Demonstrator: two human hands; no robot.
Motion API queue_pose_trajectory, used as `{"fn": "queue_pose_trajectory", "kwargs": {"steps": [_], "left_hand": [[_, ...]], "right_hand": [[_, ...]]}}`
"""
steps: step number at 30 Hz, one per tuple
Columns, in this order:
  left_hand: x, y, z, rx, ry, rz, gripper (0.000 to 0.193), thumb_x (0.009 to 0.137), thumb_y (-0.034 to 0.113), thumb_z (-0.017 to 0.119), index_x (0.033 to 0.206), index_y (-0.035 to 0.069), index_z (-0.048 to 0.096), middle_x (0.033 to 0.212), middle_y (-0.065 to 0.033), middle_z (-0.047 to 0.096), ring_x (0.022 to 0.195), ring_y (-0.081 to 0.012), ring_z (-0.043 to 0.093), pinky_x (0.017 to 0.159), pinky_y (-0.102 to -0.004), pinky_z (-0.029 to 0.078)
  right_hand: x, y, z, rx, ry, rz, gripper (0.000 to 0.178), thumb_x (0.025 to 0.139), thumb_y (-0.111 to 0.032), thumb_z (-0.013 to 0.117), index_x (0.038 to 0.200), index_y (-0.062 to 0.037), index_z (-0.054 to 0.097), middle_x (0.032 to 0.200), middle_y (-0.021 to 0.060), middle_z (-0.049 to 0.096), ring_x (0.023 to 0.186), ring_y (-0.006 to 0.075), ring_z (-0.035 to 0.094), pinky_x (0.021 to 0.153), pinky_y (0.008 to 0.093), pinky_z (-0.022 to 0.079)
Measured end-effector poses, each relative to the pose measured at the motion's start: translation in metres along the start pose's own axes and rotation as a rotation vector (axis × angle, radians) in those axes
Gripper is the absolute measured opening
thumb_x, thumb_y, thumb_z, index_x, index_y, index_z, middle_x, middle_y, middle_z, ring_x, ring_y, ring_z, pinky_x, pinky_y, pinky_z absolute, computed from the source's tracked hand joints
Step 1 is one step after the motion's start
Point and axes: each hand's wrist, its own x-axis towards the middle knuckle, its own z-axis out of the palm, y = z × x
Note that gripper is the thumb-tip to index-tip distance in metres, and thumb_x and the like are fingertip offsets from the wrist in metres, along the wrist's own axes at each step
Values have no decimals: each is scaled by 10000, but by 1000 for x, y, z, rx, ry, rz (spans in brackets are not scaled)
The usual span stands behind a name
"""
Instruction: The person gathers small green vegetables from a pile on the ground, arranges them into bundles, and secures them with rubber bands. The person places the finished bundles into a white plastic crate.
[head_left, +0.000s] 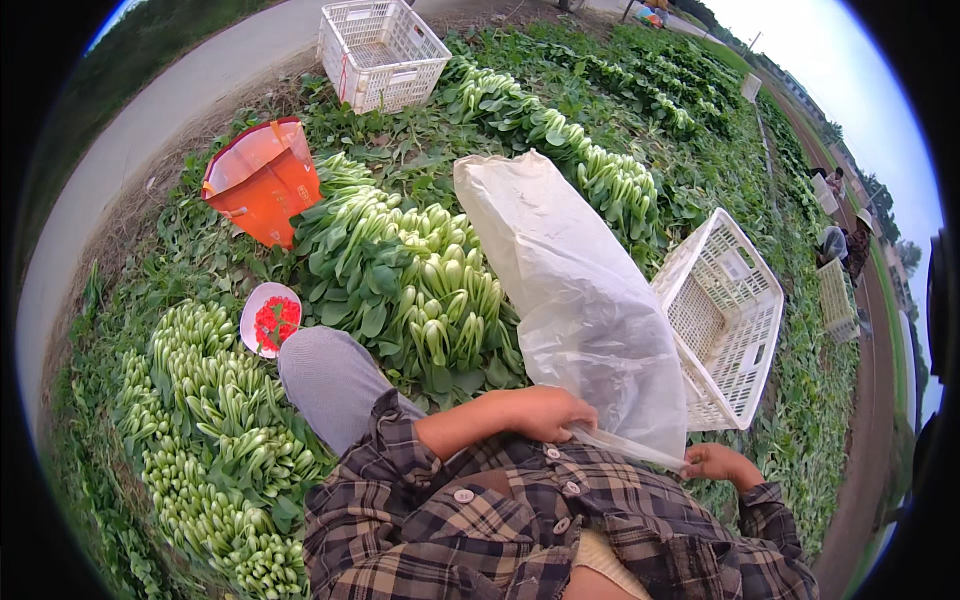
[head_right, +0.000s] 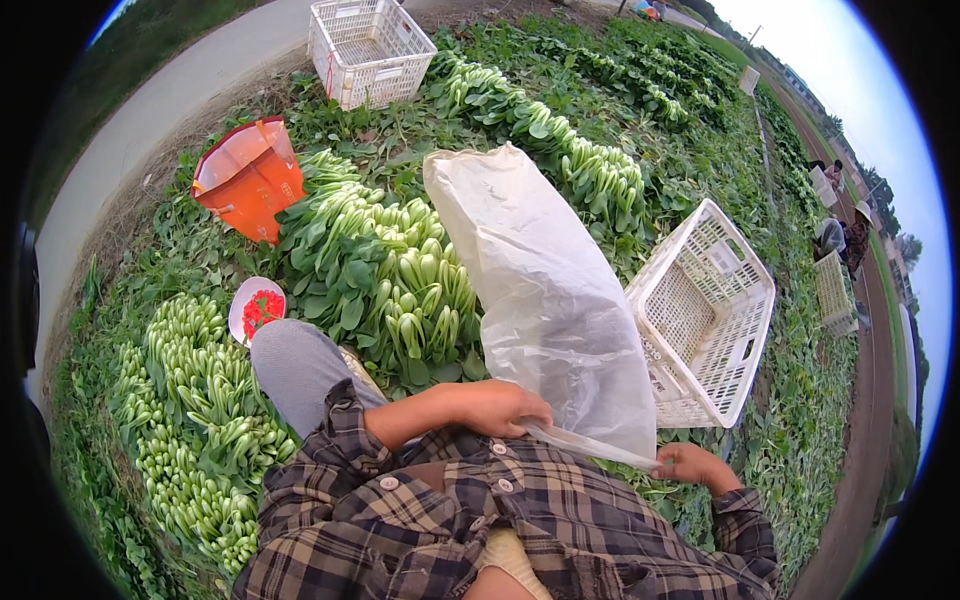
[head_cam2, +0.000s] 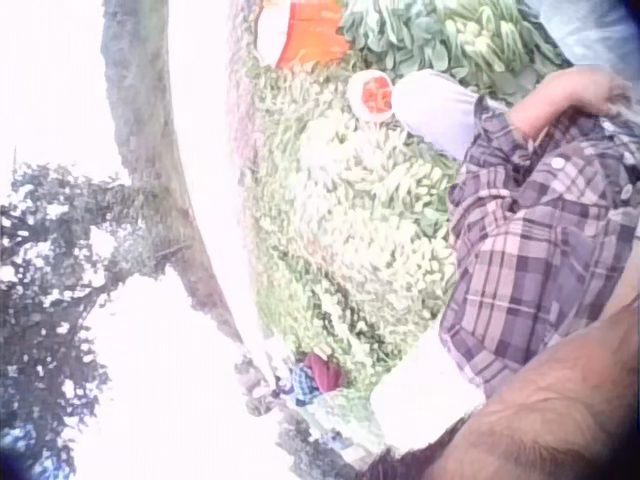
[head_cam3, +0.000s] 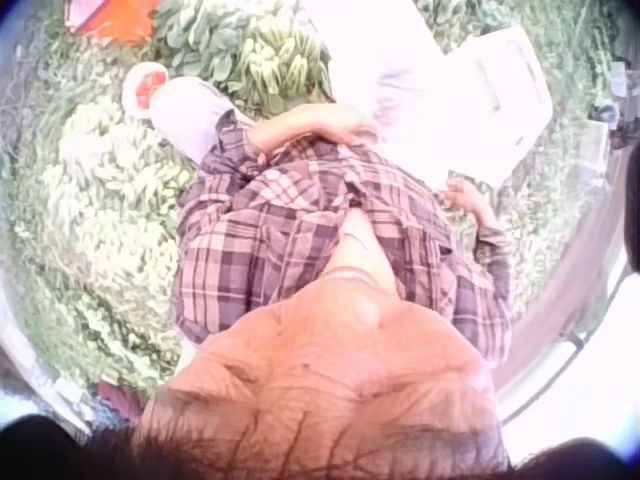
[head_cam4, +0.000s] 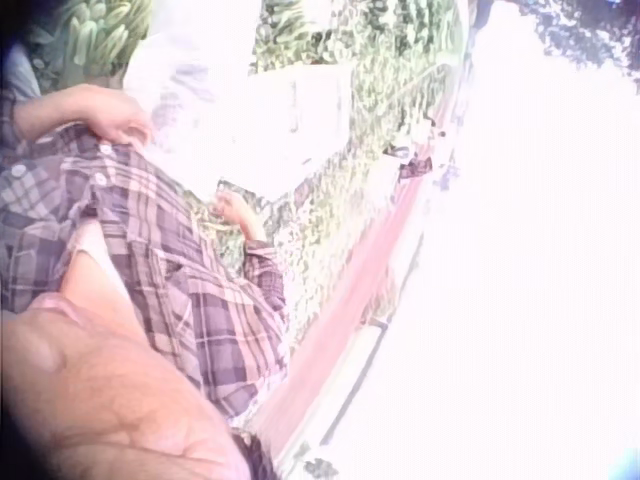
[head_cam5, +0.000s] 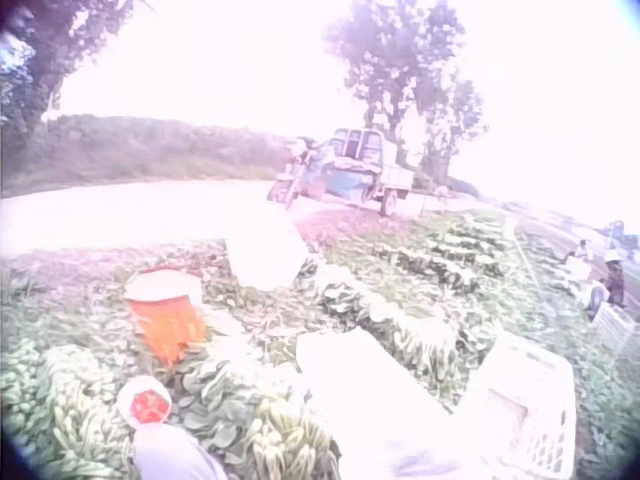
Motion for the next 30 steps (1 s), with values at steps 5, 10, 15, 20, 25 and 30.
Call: {"fn": "queue_pose_trajectory", "kwargs": {"steps": [5, 10, 15, 20, 25, 30], "left_hand": [[22, -22, 9, -109, 432, 0, 459, 798, 195, 660, 1225, 91, 526, 1085, -136, 609, 1005, -277, 601, 918, -373, 455], [27, -84, 44, 16, 322, -71, 599, 775, 247, 684, 1318, 115, 467, 1077, -157, 611, 985, -293, 601, 883, -381, 467], [39, -128, 83, -228, -89, -35, 466, 893, 362, 598, 1282, 116, 520, 1050, -104, 639, 955, -244, 611, 831, -345, 458], [26, -129, 84, -338, -55, -75, 408, 924, 381, 562, 1225, 106, 569, 1102, -75, 647, 968, -193, 603, 838, -326, 455], [-8, -143, 89, -745, 245, -206, 341, 918, 266, 573, 1197, 70, 571, 1069, -83, 653, 949, -172, 606, 852, -316, 460], [-79, -174, 53, -677, 788, -602, 278, 883, 99, 565, 1153, 31, 570, 1032, -81, 652, 933, -144, 609, 840, -292, 476]], "right_hand": [[28, 64, 173, -2, -614, 75, 334, 815, -246, 659, 1068, -29, 643, 998, 147, 683, 922, 252, 627, 831, 369, 472], [58, 15, 90, -55, -163, -136, 324, 811, -210, 623, 1067, -13, 634, 991, 183, 676, 950, 297, 635, 833, 386, 478], [90, -48, -23, 415, 976, -261, 360, 855, -31, 570, 1214, -25, 546, 1048, 120, 605, 894, 196, 611, 793, 306, 495], [149, -172, -64, -2, 1082, -612, 373, 828, -12, 602, 1196, -48, 553, 1069, 128, 590, 976, 281, 584, 849, 360, 471], [234, -230, -19, -274, 519, -661, 369, 829, -178, 643, 1177, -84, 565, 1059, 162, 612, 965, 376, 584, 813, 437, 471], [285, -242, 29, -54, 35, -724, 362, 831, -202, 642, 1169, -81, 594, 1019, 172, 625, 949, 345, 608, 803, 420, 483]]}}
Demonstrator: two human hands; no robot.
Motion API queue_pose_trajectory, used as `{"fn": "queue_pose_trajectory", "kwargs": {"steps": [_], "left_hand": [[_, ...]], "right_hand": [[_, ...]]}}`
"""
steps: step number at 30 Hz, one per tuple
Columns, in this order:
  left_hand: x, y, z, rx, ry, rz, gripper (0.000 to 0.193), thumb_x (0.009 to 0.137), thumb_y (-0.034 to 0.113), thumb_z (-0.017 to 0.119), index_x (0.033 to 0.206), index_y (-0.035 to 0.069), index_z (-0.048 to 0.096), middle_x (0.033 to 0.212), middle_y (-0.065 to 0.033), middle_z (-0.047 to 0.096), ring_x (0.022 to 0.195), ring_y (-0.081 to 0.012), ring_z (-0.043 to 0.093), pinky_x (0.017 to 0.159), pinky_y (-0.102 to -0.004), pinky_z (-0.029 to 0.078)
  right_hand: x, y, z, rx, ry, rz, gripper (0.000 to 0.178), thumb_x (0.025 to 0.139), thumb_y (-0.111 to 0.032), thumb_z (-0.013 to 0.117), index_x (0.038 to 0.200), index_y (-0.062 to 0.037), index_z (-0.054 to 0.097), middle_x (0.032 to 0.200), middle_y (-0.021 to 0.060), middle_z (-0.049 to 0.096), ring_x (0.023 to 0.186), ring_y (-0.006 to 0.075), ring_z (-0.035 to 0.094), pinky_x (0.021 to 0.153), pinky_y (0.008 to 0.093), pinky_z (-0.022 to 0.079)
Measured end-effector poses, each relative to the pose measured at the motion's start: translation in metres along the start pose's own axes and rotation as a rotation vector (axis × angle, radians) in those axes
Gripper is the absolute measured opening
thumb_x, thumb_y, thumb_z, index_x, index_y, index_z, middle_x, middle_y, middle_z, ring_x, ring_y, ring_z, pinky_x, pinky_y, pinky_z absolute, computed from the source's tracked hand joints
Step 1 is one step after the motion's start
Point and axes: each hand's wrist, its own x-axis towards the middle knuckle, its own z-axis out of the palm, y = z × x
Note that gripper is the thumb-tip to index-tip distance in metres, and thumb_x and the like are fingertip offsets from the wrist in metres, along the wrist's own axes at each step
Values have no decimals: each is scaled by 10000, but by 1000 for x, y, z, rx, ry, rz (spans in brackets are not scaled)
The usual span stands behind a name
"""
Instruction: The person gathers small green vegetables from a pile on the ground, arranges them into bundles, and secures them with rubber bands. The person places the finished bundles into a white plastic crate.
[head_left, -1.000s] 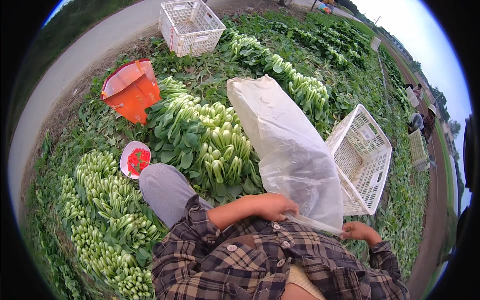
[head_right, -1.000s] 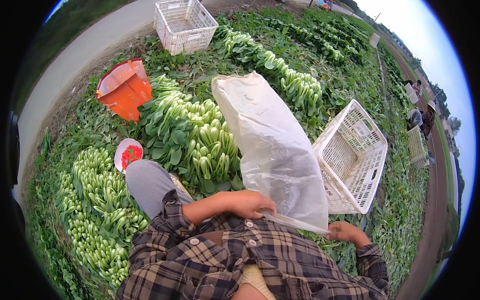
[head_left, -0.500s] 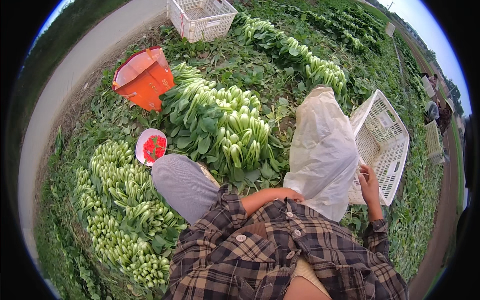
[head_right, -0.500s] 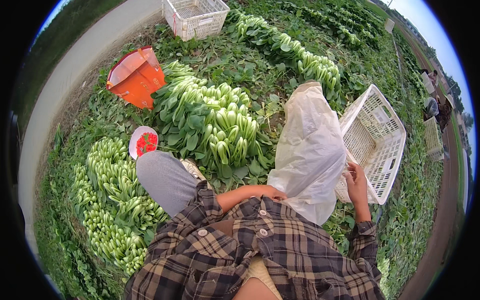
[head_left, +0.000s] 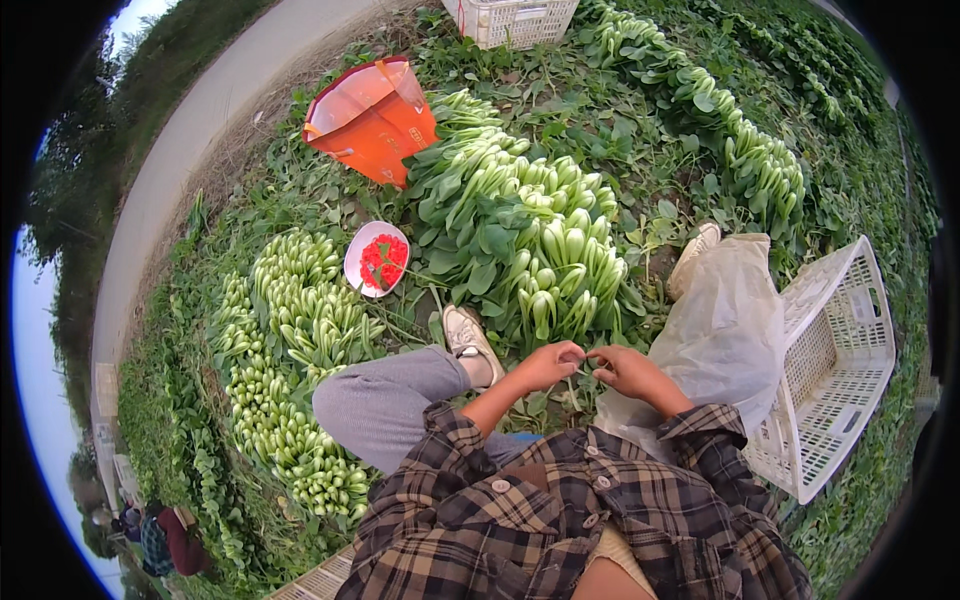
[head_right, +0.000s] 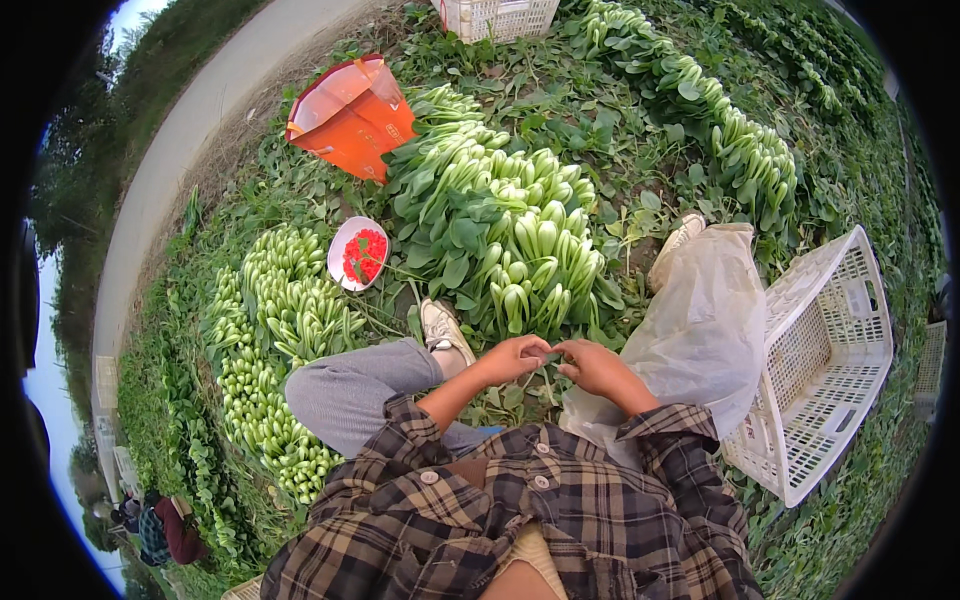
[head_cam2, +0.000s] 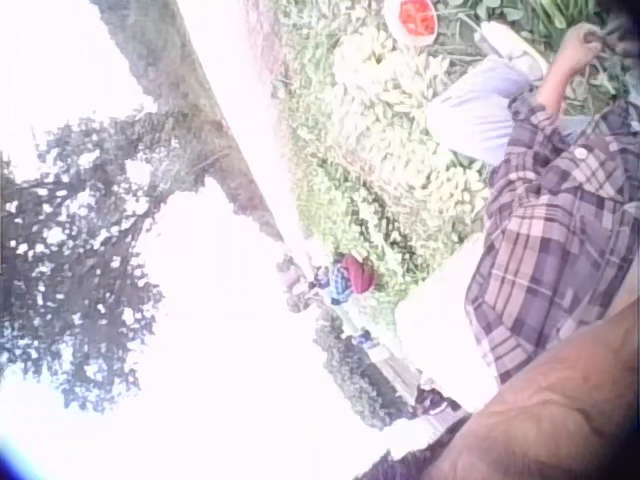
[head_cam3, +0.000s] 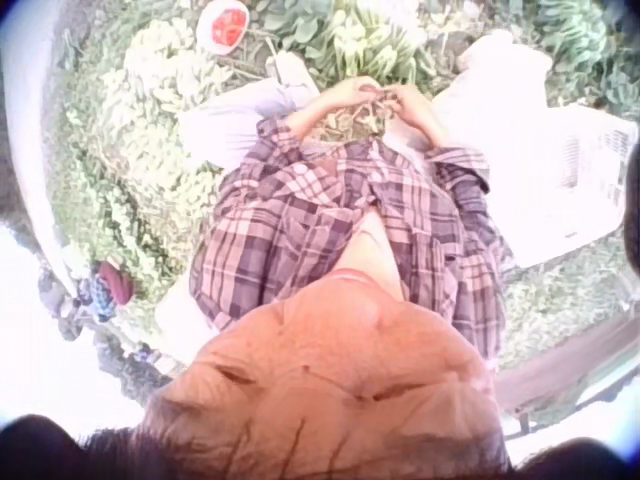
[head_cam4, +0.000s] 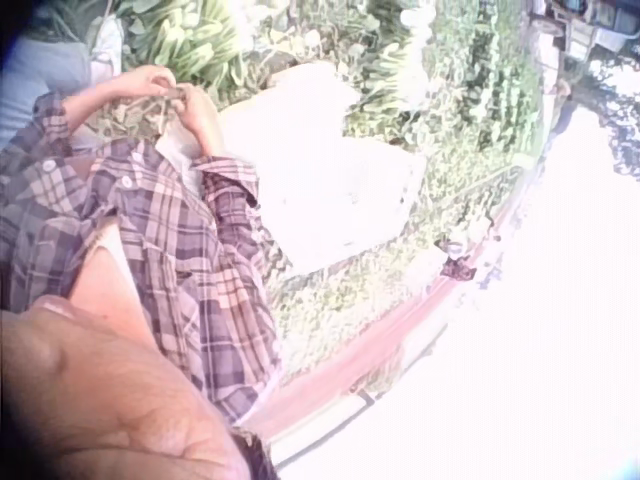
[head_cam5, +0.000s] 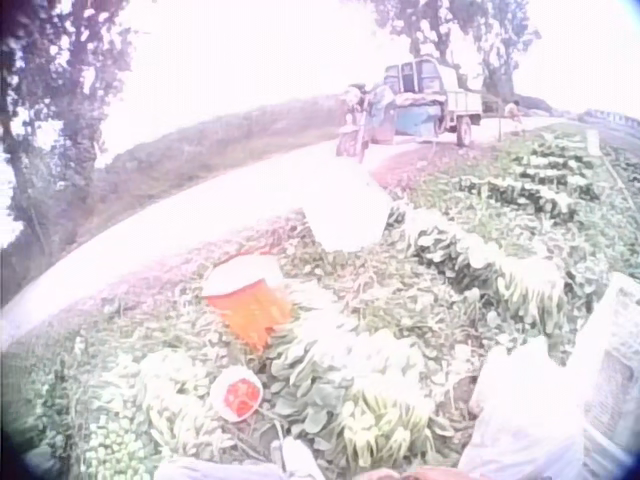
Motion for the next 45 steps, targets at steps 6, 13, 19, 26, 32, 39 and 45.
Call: {"fn": "queue_pose_trajectory", "kwargs": {"steps": [6, 13, 19, 26, 32, 39, 45], "left_hand": [[41, 28, -99, 512, 679, 147, 259, 821, 16, 513, 1061, 25, 609, 1015, -162, 624, 938, -329, 606, 829, -389, 481], [172, 64, -161, 1329, 698, 243, 211, 812, 102, 557, 995, 34, 637, 1114, -144, 591, 1103, -321, 514, 962, -436, 382], [218, 54, -178, 1580, 551, 24, 259, 776, 148, 605, 1027, 85, 612, 1055, -115, 618, 1106, -287, 518, 1051, -488, 283], [130, 121, -194, -23, 689, 305, 442, 841, 14, 555, 1251, 40, 393, 1039, -97, 601, 934, -174, 606, 816, -292, 480], [109, 71, -166, 230, 754, -122, 303, 816, 203, 712, 1060, 36, 643, 712, 2, 605, 581, -89, 520, 518, -256, 451], [178, 34, -117, 669, 781, -239, 559, 763, 256, 741, 1251, 59, 554, 1168, -182, 615, 1028, -313, 606, 882, -387, 469], [139, 38, -130, -46, 867, 174, 461, 746, 44, 750, 1168, 75, 568, 1035, -47, 610, 910, -133, 571, 800, -274, 479]], "right_hand": [[20, 16, 10, 7, 68, 9, 346, 840, -192, 630, 1162, -79, 579, 1048, 180, 603, 973, 377, 585, 822, 441, 474], [19, 6, 5, 54, 137, -14, 354, 859, -173, 610, 1194, -71, 557, 1032, 184, 596, 951, 387, 582, 820, 464, 467], [25, -2, 2, 105, 149, 9, 354, 867, -175, 597, 1207, -87, 553, 997, 170, 589, 938, 379, 585, 817, 461, 467], [20, 2, 5, 127, 197, -12, 358, 867, -178, 596, 1213, -98, 553, 1008, 156, 590, 935, 370, 590, 822, 461, 469], [19, 0, 6, 117, 201, -28, 353, 866, -186, 593, 1207, -98, 561, 1007, 148, 591, 930, 371, 591, 825, 460, 469], [18, 9, 12, 73, 179, -3, 381, 870, -195, 601, 1234, -105, 537, 1020, 161, 585, 917, 380, 583, 798, 458, 465], [19, 8, 2, 74, 235, 26, 390, 859, -178, 605, 1232, -92, 531, 1049, 162, 576, 958, 374, 577, 827, 452, 468]]}}
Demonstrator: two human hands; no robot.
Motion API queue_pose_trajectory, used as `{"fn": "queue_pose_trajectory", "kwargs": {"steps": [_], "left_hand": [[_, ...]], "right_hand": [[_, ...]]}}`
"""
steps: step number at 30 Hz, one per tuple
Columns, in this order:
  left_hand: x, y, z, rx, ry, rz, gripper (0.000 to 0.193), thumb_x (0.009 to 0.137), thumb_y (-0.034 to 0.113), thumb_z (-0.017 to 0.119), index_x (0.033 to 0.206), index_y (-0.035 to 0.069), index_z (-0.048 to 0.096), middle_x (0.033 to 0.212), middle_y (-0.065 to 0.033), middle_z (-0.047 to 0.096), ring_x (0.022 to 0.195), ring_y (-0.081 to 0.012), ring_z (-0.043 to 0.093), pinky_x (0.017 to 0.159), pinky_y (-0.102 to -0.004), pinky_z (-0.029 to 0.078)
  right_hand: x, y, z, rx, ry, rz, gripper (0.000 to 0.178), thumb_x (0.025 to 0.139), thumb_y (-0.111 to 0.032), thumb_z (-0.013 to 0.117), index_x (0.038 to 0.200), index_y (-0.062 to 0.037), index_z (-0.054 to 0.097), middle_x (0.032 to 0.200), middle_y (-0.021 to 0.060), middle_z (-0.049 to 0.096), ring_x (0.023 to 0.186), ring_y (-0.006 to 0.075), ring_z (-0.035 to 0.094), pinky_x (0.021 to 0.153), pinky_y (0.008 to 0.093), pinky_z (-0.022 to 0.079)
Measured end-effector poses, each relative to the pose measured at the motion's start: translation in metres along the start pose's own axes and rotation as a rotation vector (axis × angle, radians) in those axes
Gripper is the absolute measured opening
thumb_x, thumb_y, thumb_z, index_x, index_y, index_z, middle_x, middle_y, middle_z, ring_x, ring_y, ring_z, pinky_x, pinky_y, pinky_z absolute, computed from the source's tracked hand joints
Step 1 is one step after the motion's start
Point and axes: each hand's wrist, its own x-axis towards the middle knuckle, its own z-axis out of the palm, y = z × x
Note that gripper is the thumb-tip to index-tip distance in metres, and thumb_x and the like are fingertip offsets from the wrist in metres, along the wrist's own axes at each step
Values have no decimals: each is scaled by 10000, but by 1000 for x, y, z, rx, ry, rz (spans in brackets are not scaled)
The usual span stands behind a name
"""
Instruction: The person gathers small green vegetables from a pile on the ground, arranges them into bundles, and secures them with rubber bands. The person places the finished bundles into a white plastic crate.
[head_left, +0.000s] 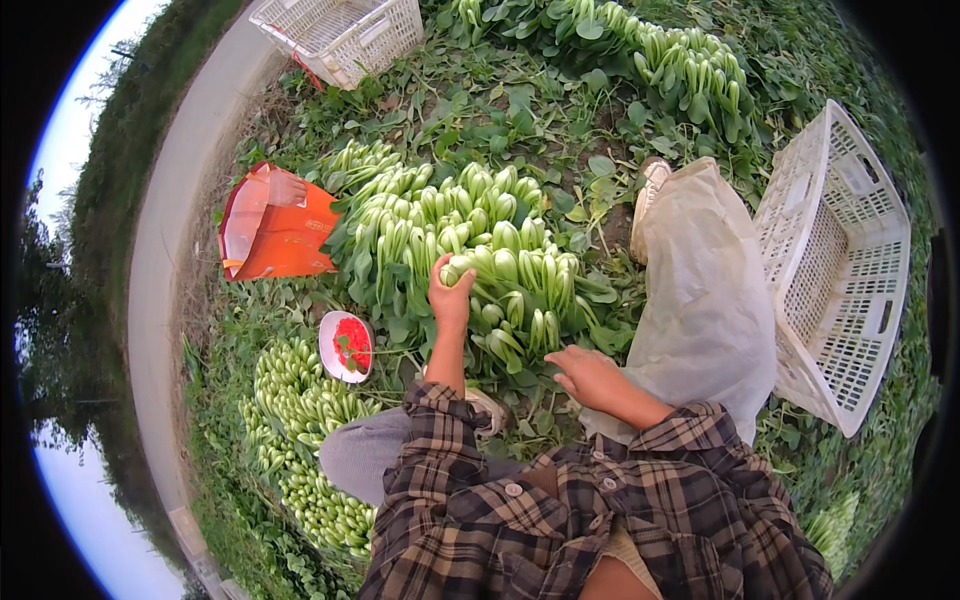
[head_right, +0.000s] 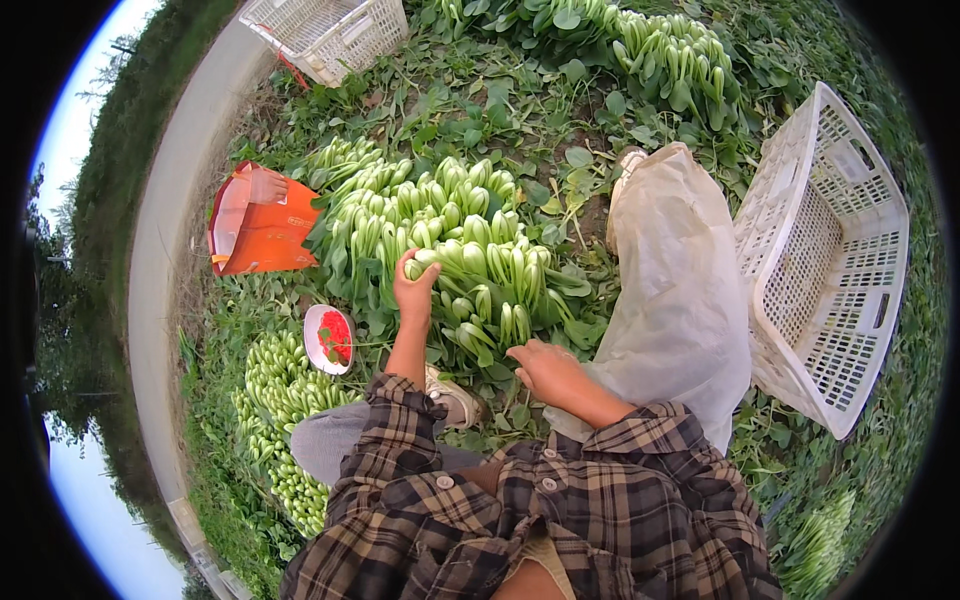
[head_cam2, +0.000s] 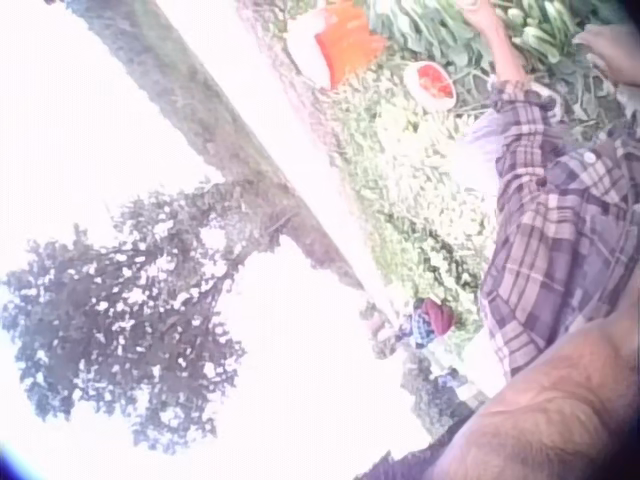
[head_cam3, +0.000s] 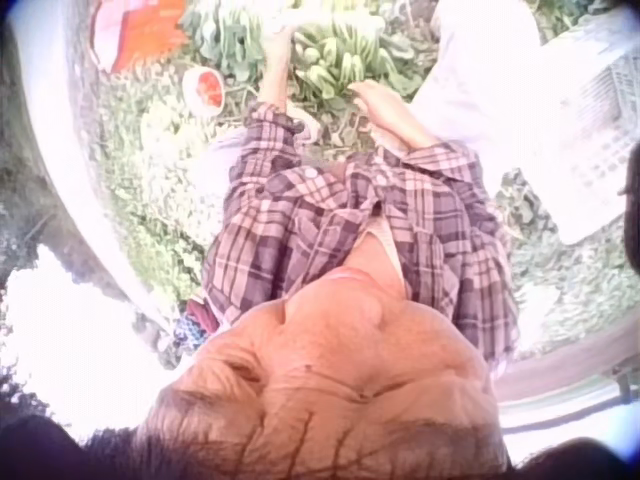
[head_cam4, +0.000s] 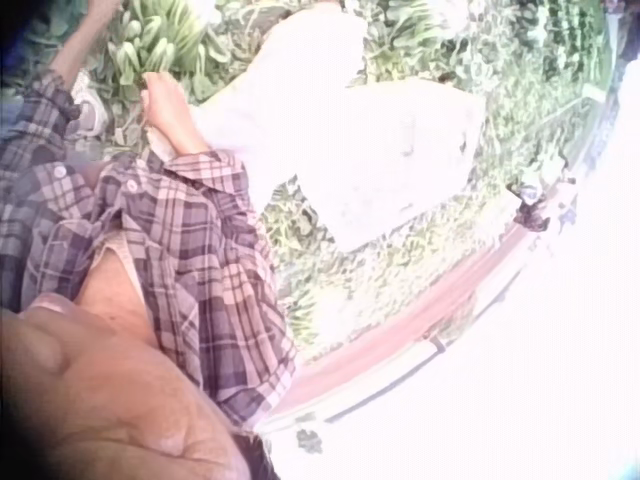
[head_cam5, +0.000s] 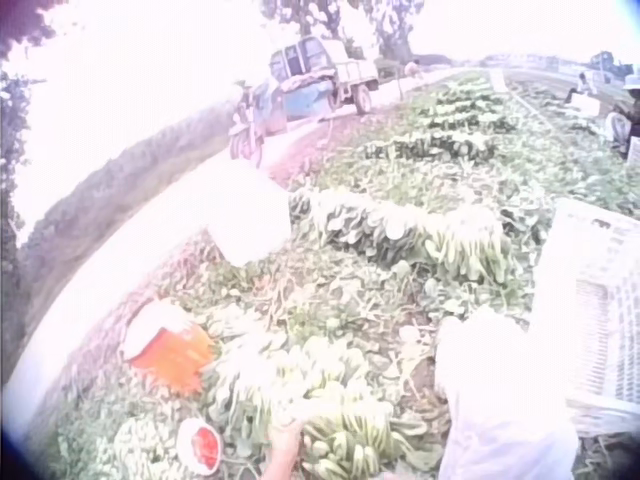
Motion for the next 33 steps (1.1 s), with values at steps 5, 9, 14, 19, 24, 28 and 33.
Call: {"fn": "queue_pose_trajectory", "kwargs": {"steps": [5, 9, 14, 19, 24, 28, 33], "left_hand": [[-33, 82, -30, 180, -60, 285, 297, 787, 18, 681, 1061, 68, 575, 870, 0, 567, 821, -100, 527, 772, -257, 454], [-66, 88, -14, 295, -250, 192, 182, 806, 50, 652, 985, 48, 616, 890, -27, 609, 826, -131, 566, 783, -263, 454], [-34, 30, -4, 616, -369, 402, 588, 758, -42, 638, 1303, 149, 526, 1340, -117, 504, 1132, -284, 562, 874, -372, 479], [-53, 48, 51, 921, -847, 462, 787, 675, -85, 658, 1352, 271, 470, 1454, -90, 378, 1105, -345, 558, 834, -419, 500], [-49, 3, 64, 647, -540, 522, 547, 786, 22, 662, 1299, 148, 517, 1203, -109, 603, 978, -278, 628, 807, -365, 514], [-36, 20, 64, 572, -458, -85, 273, 828, 176, 676, 1053, 35, 614, 820, -141, 677, 706, -257, 667, 664, -351, 515], [-43, 10, 40, 351, -530, -488, 332, 892, 307, 632, 1004, -4, 597, 725, -118, 656, 557, -191, 630, 485, -286, 492]], "right_hand": [[27, -16, -15, 77, 376, -144, 583, 843, -181, 634, 1360, -59, 394, 1261, 204, 501, 1157, 373, 501, 967, 427, 416], [45, -29, -24, 157, 471, -158, 710, 835, -203, 656, 1411, 1, 296, 1368, 239, 420, 1256, 379, 427, 1042, 417, 355], [44, 16, 6, 341, 363, 135, 740, 828, -218, 655, 1413, 31, 277, 1352, 266, 417, 1258, 396, 417, 1056, 420, 342], [36, 43, 12, 284, 350, 280, 698, 834, -225, 632, 1408, 5, 307, 1286, 261, 466, 1184, 399, 477, 982, 441, 401], [35, 51, 13, 382, 189, 347, 543, 847, -217, 618, 1330, -41, 442, 1219, 218, 539, 1126, 370, 524, 939, 430, 425], [31, 57, 17, 377, 264, 259, 319, 862, -187, 599, 1141, -35, 570, 1047, 183, 604, 965, 362, 579, 834, 435, 456], [32, 33, -6, 449, 407, 240, 171, 882, -141, 570, 968, 5, 596, 918, 177, 600, 857, 371, 587, 753, 424, 463]]}}
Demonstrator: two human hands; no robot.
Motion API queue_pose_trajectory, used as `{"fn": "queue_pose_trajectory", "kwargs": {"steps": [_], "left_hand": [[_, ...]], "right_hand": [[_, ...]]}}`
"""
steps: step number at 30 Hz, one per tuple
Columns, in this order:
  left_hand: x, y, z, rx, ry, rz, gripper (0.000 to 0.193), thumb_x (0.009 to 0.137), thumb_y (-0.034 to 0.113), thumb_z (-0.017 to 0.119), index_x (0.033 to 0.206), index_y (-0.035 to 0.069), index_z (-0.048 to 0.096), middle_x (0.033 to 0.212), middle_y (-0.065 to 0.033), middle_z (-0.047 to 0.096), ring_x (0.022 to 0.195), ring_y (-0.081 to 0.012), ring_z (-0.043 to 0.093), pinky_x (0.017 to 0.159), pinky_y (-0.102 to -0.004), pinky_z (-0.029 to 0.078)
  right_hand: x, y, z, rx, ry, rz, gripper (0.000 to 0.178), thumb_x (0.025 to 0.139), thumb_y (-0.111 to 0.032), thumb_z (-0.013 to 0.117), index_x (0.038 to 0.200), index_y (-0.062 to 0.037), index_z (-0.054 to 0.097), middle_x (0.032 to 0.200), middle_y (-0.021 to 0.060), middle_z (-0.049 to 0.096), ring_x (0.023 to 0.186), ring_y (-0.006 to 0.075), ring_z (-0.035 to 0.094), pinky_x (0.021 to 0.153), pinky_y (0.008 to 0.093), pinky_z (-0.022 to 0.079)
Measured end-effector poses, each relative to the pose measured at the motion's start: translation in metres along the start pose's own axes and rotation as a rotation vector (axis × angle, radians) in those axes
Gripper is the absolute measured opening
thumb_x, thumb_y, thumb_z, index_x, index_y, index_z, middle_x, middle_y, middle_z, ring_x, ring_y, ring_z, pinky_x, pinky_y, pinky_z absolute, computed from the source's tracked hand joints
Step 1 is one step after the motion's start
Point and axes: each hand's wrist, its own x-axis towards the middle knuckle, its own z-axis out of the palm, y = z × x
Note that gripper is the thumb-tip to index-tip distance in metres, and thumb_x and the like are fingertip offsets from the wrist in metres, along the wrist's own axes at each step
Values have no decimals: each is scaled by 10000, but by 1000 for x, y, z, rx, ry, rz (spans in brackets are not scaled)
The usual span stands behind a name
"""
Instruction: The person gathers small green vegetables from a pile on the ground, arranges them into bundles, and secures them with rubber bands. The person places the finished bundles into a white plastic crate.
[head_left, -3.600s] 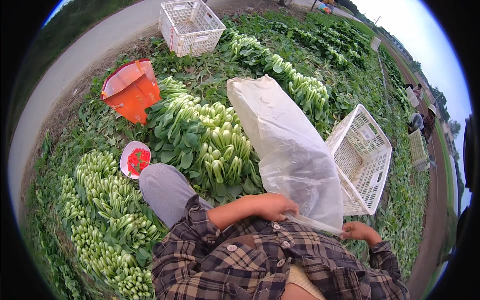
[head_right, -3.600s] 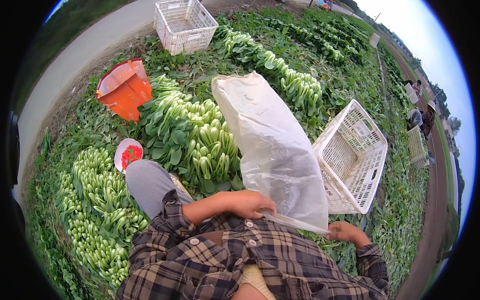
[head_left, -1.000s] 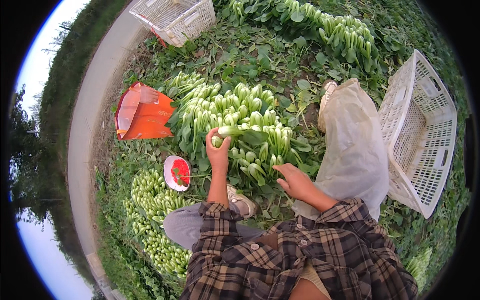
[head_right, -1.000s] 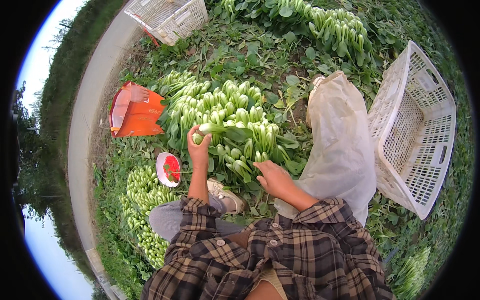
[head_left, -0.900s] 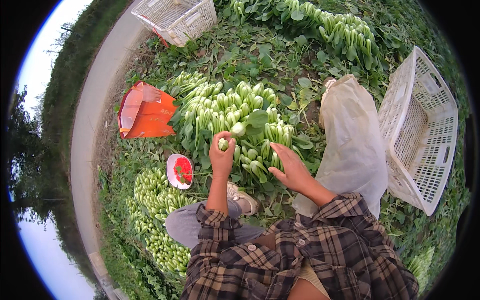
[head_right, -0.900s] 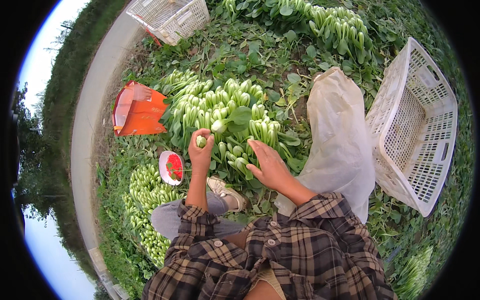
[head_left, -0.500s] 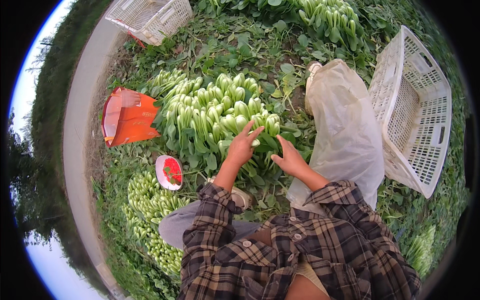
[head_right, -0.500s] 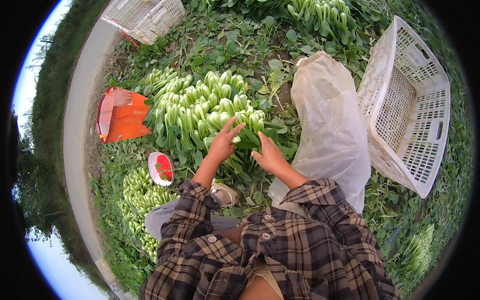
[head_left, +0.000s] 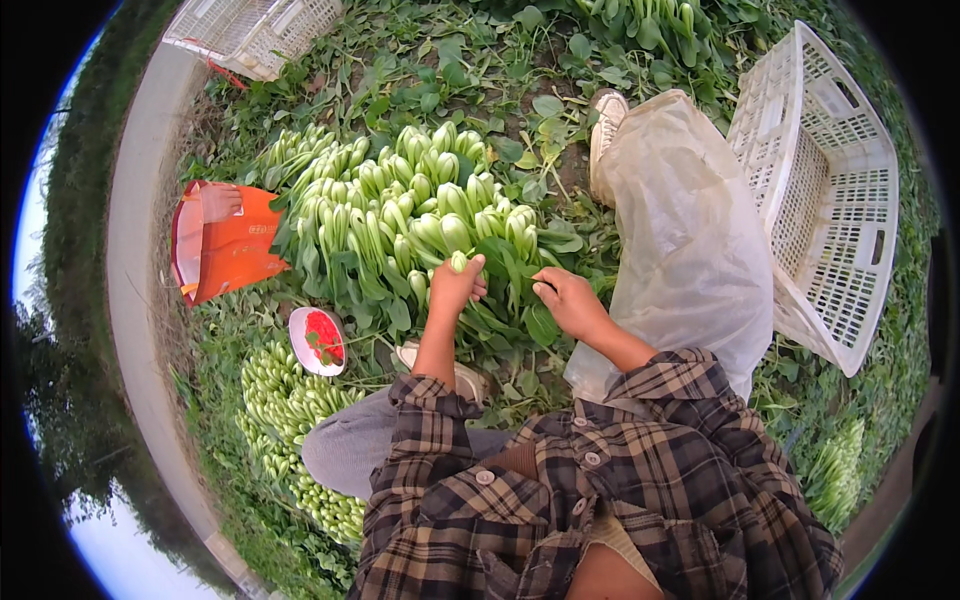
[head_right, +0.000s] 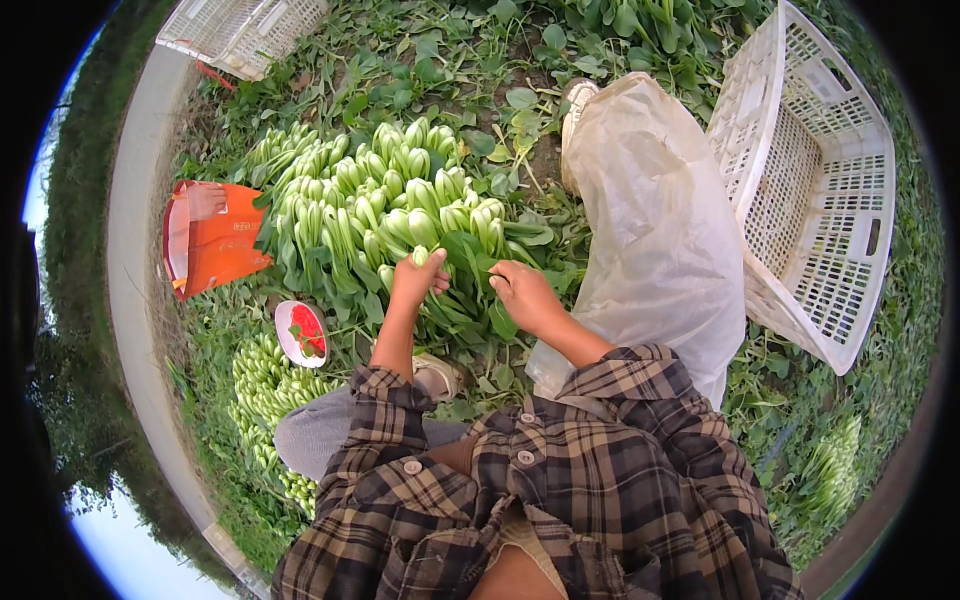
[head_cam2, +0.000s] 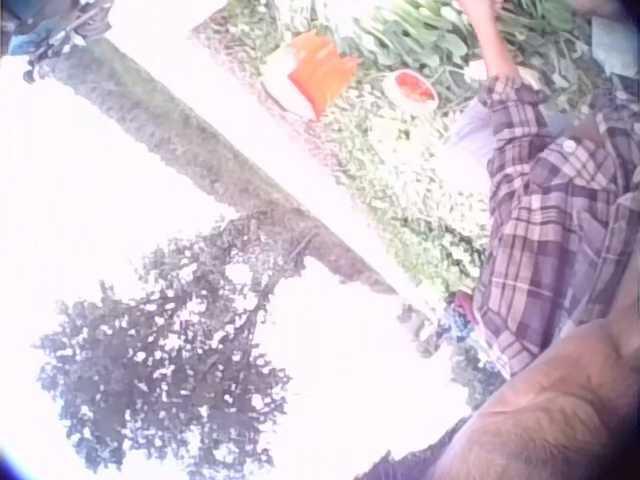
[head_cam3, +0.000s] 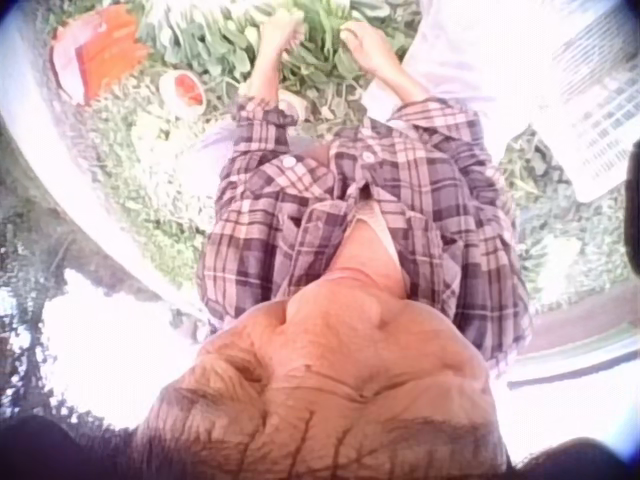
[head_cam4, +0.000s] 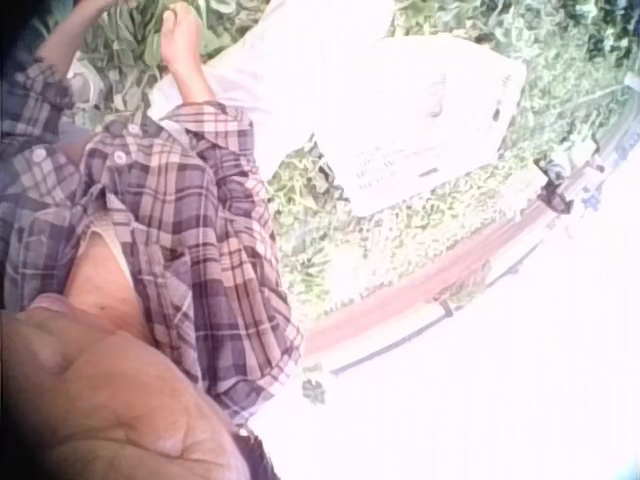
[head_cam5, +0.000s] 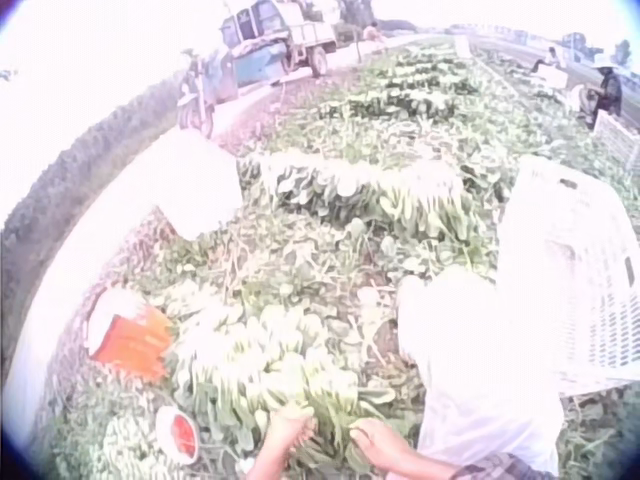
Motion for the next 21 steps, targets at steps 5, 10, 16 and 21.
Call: {"fn": "queue_pose_trajectory", "kwargs": {"steps": [5, 10, 16, 21], "left_hand": [[-40, -52, 18, -749, -380, -219, 563, 941, 396, 552, 1339, 16, 433, 1174, -205, 602, 982, -250, 642, 790, -332, 547], [-58, -37, 34, -914, -424, 162, 624, 890, 273, 637, 1416, 106, 345, 1247, -185, 553, 879, -219, 634, 767, -326, 548], [-83, -3, 16, -129, -22, 539, 496, 822, -28, 634, 1262, 65, 425, 1212, -71, 544, 1097, -189, 559, 937, -307, 445], [-66, 21, 4, -281, -203, 262, 348, 841, 93, 686, 1159, 36, 556, 1131, -69, 625, 929, -161, 640, 883, -307, 487]], "right_hand": [[-36, -35, -4, 18, -240, -365, 151, 900, -133, 549, 1010, -44, 600, 935, 142, 598, 891, 347, 593, 749, 412, 480], [-52, -33, -2, -222, -623, -421, 169, 890, -167, 606, 1030, -74, 607, 910, 96, 613, 828, 270, 610, 726, 352, 492], [-16, -28, -26, 525, 39, 20, 524, 902, -368, 637, 1226, 17, 488, 1017, 48, 584, 917, 122, 567, 792, 296, 478], [-12, 0, -12, 729, -48, 258, 483, 880, -338, 672, 1185, -28, 461, 979, 58, 600, 880, 131, 597, 750, 292, 500]]}}
